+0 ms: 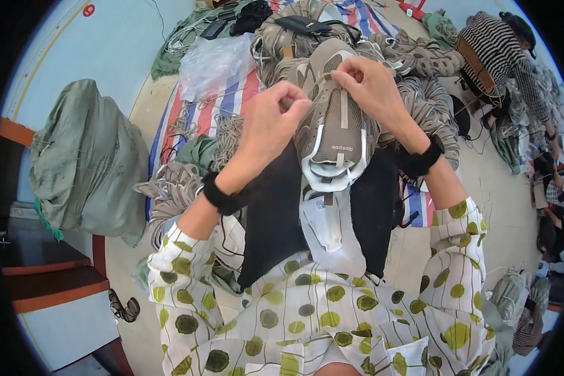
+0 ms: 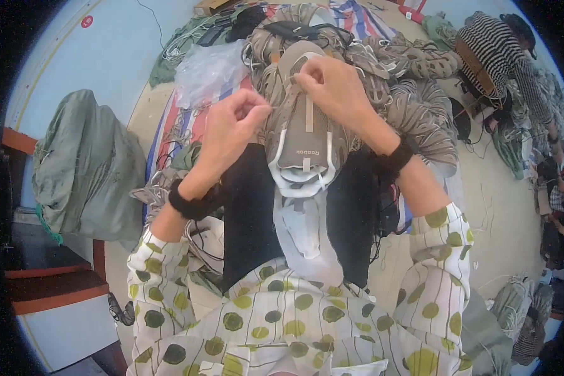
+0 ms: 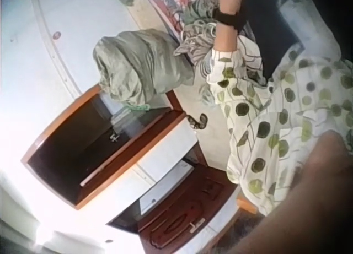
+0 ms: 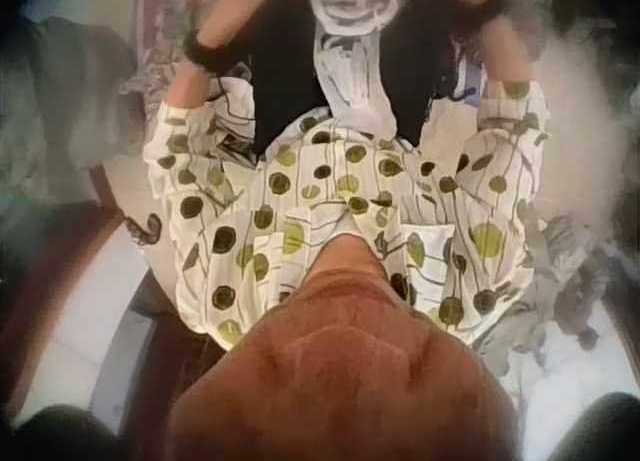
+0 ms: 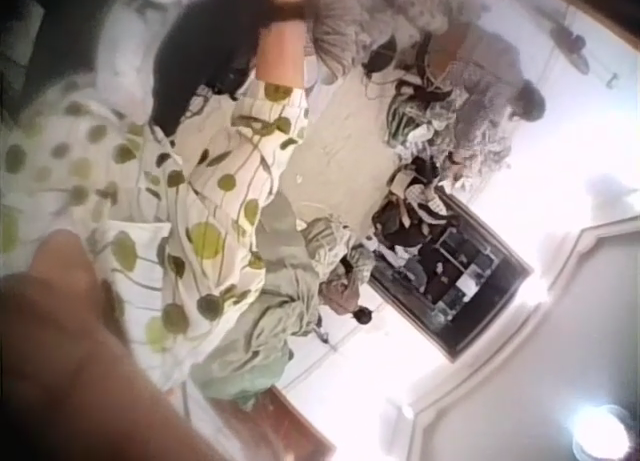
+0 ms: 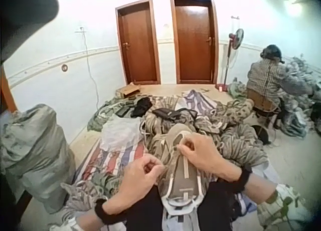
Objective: Threading laces through the eyelets of shoe uppers in a shoe manufacturing facility.
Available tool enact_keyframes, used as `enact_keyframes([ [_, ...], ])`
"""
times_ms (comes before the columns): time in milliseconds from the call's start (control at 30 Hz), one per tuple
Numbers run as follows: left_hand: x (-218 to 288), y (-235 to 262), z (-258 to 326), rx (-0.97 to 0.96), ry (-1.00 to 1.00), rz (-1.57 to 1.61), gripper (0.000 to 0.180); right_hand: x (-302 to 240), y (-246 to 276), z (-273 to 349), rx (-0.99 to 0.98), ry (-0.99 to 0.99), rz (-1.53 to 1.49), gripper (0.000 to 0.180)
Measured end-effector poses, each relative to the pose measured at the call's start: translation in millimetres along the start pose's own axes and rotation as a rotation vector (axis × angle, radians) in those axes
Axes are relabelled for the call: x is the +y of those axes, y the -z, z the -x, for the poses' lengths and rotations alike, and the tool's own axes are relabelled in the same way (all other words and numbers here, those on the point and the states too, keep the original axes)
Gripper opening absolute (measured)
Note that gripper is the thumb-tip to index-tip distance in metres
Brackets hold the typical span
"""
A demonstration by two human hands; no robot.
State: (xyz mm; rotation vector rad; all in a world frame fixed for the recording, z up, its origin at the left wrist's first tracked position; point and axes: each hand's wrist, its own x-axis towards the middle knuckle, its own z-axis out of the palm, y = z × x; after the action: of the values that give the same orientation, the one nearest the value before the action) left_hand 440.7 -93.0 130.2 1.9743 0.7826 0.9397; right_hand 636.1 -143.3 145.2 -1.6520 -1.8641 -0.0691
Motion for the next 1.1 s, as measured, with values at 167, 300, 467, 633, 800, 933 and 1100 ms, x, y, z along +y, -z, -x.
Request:
enact_keyframes([
  [167, -19, -16, -27, 0.078, -0.174, -0.201, 0.012, 0, -6, -2, 0.068, -0.154, -0.203, 0.024],
  [300, -21, -18, -38, 0.033, -0.426, -0.408, 0.011, 2, -5, 0, 0.062, -0.194, -0.25, 0.024],
  [467, -9, -15, -54, -0.109, -0.588, -0.6, 0.009, 4, -8, 2, 0.074, -0.194, -0.253, 0.023],
  [633, -1, -17, -76, -0.346, -1.016, -0.856, 0.012, 19, -15, -3, 0.125, -0.234, -0.392, 0.023],
  [800, -11, -28, -12, -0.025, -0.326, -0.375, 0.042, -7, -5, 26, 0.247, -0.315, -0.452, 0.018],
  [933, -5, -42, 19, 0.071, -0.358, -0.394, 0.051, -36, -18, 50, 0.179, 0.01, -0.205, 0.011],
  [1100, 1, -42, 3, 0.011, -0.358, -0.792, 0.029, -47, -19, 52, -0.078, -0.014, 0.289, 0.01],
])
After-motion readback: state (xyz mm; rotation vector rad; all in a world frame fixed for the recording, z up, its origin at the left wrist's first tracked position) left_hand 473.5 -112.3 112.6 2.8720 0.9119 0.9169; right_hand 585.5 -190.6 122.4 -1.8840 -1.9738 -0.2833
